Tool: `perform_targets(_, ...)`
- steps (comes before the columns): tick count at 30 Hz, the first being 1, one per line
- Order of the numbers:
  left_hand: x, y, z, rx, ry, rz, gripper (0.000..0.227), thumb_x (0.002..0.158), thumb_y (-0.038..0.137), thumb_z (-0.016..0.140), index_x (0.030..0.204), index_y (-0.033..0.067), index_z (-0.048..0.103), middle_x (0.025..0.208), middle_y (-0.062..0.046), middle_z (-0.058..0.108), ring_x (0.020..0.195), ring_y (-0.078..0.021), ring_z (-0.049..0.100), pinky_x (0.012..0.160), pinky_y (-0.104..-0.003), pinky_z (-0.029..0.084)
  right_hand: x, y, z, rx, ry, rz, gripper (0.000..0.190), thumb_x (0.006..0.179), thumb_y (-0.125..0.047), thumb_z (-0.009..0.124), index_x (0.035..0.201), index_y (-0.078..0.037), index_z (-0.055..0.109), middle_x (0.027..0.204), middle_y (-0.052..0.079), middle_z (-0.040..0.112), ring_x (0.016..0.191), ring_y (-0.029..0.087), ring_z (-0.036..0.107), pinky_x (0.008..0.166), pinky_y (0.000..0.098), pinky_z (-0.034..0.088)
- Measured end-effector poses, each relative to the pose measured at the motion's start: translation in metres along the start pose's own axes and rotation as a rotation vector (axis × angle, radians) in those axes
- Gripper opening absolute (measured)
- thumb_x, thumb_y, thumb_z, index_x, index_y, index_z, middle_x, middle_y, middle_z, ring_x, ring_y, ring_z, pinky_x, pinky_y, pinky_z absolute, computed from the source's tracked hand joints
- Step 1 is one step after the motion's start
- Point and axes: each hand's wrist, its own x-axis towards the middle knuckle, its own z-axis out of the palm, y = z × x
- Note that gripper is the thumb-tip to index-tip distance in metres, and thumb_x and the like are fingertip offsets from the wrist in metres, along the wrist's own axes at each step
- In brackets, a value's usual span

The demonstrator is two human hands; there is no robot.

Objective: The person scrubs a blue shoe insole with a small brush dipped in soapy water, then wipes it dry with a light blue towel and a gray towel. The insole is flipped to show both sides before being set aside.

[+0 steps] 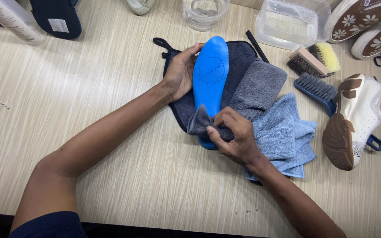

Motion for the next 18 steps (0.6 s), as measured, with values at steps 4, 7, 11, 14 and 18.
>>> perform_targets(4, -0.008, 0.002, 0.011, -0.159, -0.073, -0.142, 0.046, 0.098, 0.050, 0.053, 0.115, 0.0146, 0.076, 0.091, -0.003, 0.070, 0.086, -0.0209, 0.063, 0.089, -0.040, 0.052, 0.010, 0.008, 0.003, -0.092, 0.269, 0.075, 0.019, 0.104, -0.019, 0.065, 0.103, -0.002, 0.058, 0.105, 0.015, 0.059, 0.095, 0.023, 0.060, 0.079, 0.0318, 0.050)
perform_targets(7, -0.020, 0.004, 0.021, -0.272, -0.152, -0.243, 0.059, 0.100, 0.056, 0.048, 0.134, 0.0125, 0.068, 0.107, -0.013, 0.075, 0.096, -0.0296, 0.068, 0.098, -0.047, 0.054, 0.033, 0.009, 0.009, -0.134, 0.303, -0.070, 0.015, 0.106, -0.011, 0.064, 0.119, -0.003, 0.061, 0.122, 0.018, 0.059, 0.115, 0.032, 0.061, 0.103, 0.0445, 0.054)
perform_targets(11, -0.044, 0.030, 0.048, -0.316, -0.184, -0.380, 0.088, 0.087, 0.066, 0.044, 0.154, 0.0083, 0.047, 0.145, -0.031, 0.057, 0.128, -0.0429, 0.060, 0.117, -0.051, 0.046, 0.033, 0.013, 0.022, -0.635, -0.074, -0.097, 0.038, 0.110, -0.036, 0.062, 0.138, -0.012, 0.067, 0.162, 0.012, 0.038, 0.137, 0.040, 0.040, 0.114, 0.0546, 0.044)
perform_targets(14, -0.048, 0.037, 0.062, -0.201, -0.153, -0.351, 0.104, 0.078, 0.073, 0.042, 0.156, 0.0051, 0.045, 0.139, -0.035, 0.059, 0.123, -0.0461, 0.062, 0.113, -0.055, 0.049, 0.024, 0.012, 0.022, -0.781, -0.151, -0.062, 0.048, 0.108, -0.050, 0.061, 0.142, -0.016, 0.065, 0.166, 0.011, 0.030, 0.140, 0.036, 0.037, 0.112, 0.0523, 0.039)
perform_targets(18, -0.042, 0.030, 0.054, 0.002, -0.179, -0.293, 0.104, 0.081, 0.075, 0.034, 0.147, -0.0036, 0.052, 0.126, -0.028, 0.069, 0.111, -0.0392, 0.071, 0.105, -0.050, 0.056, 0.019, 0.013, 0.023, -0.698, -0.138, -0.034, 0.032, 0.102, -0.038, 0.067, 0.128, -0.019, 0.070, 0.153, 0.013, 0.042, 0.129, 0.037, 0.043, 0.104, 0.0530, 0.033)
